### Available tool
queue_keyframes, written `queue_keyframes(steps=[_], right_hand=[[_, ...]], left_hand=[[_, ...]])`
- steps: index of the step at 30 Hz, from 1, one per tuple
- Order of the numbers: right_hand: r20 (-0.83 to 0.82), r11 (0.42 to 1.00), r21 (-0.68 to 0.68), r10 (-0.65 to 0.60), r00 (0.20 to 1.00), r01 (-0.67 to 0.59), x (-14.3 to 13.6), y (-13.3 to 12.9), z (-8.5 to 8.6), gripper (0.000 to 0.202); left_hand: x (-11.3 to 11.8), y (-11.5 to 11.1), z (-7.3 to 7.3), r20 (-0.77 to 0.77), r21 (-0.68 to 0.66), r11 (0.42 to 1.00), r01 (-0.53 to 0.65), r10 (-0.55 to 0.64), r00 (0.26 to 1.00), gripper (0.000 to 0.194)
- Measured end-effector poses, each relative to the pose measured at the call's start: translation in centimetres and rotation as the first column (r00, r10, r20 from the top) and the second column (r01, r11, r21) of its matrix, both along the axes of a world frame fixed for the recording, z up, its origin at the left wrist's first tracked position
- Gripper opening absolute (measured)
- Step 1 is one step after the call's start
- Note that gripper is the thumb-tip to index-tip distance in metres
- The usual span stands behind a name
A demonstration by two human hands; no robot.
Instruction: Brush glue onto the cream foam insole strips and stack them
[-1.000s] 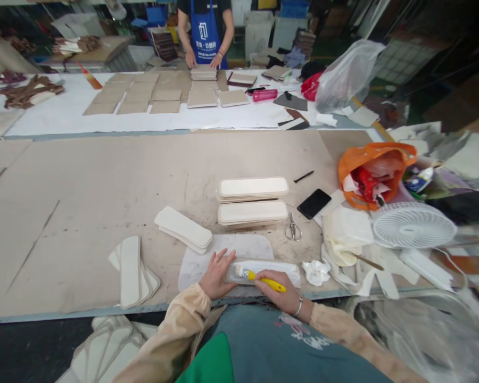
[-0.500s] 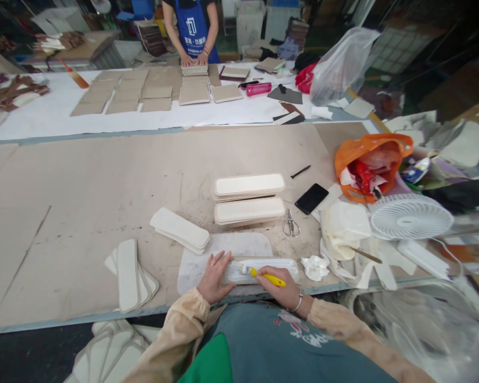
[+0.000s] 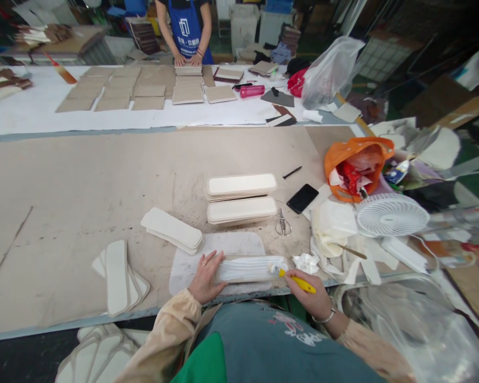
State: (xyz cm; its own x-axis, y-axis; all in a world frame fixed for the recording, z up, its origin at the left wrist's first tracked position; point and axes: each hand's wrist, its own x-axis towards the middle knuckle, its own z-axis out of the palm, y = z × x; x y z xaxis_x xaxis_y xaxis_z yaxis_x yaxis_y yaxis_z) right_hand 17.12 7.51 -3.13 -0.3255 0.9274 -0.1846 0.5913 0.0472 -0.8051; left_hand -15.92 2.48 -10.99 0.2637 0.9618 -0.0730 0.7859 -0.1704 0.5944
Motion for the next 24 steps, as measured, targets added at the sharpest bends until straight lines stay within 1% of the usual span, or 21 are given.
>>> queue_keyframes(steps=[4,6,8,10,12,16,19,21,24], right_hand=[[0.010,0.998,0.057,-0.038,0.999,0.037,1.1,-0.3,0.4,0.019],[-0.022,0.997,0.032,-0.064,0.998,0.065,1.4,-0.4,0.5,0.019],[-0.065,0.997,-0.036,-0.071,0.995,0.068,1.1,-0.4,0.5,0.020],[-0.114,0.995,-0.093,-0.045,0.992,0.035,0.1,-0.2,0.6,0.021],[-0.162,0.993,-0.113,0.010,0.987,-0.028,-1.7,0.1,0.7,0.021],[-0.220,0.982,-0.095,0.138,0.966,-0.162,-6.1,0.9,0.5,0.022],[-0.243,0.977,-0.086,0.172,0.955,-0.197,-8.5,1.3,-0.2,0.022],[-0.239,0.976,-0.099,0.164,0.957,-0.193,-9.2,1.4,-0.7,0.022],[-0.225,0.979,-0.134,0.119,0.967,-0.152,-8.7,1.2,-1.3,0.024]], left_hand=[[-0.1,-0.2,0.1,-0.013,0.000,1.000,-0.017,0.017,1.000,0.093],[-0.1,-0.3,0.2,-0.013,-0.001,1.000,-0.026,0.026,1.000,0.094],[-0.1,-0.5,0.3,-0.011,-0.001,0.999,-0.036,0.035,0.999,0.094],[0.0,-0.6,0.3,-0.010,-0.005,0.999,-0.046,0.046,0.999,0.095],[0.0,-0.7,0.3,-0.008,-0.009,0.998,-0.055,0.054,0.998,0.095],[0.1,-0.9,0.0,-0.002,-0.004,0.998,-0.067,0.067,0.998,0.094],[0.1,-0.9,-0.1,-0.006,0.001,0.998,-0.069,0.069,0.998,0.092],[0.2,-0.9,-0.1,-0.009,0.002,0.998,-0.069,0.070,0.998,0.093],[0.2,-0.8,0.0,-0.008,-0.007,0.998,-0.068,0.068,0.998,0.092]])
